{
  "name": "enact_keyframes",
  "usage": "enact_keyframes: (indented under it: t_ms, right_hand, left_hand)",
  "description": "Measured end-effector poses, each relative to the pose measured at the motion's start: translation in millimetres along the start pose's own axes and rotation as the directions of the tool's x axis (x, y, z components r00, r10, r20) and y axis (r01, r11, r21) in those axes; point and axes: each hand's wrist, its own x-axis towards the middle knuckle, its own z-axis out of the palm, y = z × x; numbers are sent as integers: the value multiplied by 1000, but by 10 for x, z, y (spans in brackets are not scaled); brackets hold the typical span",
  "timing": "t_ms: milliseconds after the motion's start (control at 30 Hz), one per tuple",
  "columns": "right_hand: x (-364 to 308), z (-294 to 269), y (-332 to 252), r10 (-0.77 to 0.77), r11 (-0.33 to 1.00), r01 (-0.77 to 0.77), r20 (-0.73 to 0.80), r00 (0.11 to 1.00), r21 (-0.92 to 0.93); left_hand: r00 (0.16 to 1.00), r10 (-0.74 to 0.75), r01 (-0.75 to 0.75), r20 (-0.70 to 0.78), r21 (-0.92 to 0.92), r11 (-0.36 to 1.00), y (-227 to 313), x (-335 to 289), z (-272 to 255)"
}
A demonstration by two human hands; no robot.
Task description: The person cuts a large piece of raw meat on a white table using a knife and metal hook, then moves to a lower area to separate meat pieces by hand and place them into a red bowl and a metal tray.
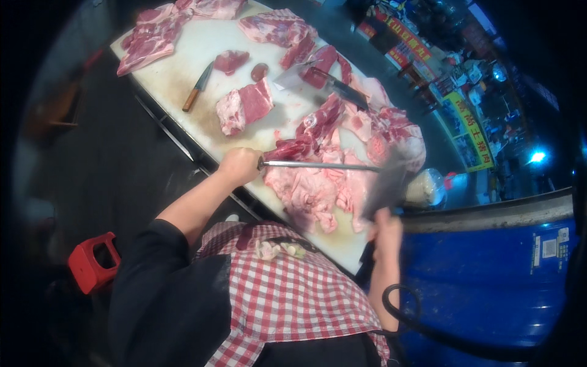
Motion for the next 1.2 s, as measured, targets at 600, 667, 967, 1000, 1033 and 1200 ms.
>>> enact_keyframes:
  t_ms: [600,667,967,1000,1033,1200]
  right_hand:
    - [-244,146,613,342,860,-196,-248,906,471]
    - [-285,277,616,369,832,-184,-274,888,523]
    - [61,652,635,429,764,-291,-117,896,576]
    - [141,702,615,417,776,-307,-82,905,552]
    - [233,780,591,402,787,-325,-37,915,524]
    - [700,1429,367,314,795,-441,340,887,417]
  left_hand:
    - [828,-438,485,351,-55,873,-1277,256,795]
    - [832,-412,471,372,-78,879,-1290,391,928]
    - [988,-124,140,96,-184,973,-1464,247,846]
    - [987,-133,151,91,-241,959,-1538,98,790]
    - [985,-156,171,76,-295,940,-1645,-105,721]
    - [781,-586,621,216,-161,767,-2008,-1798,558]
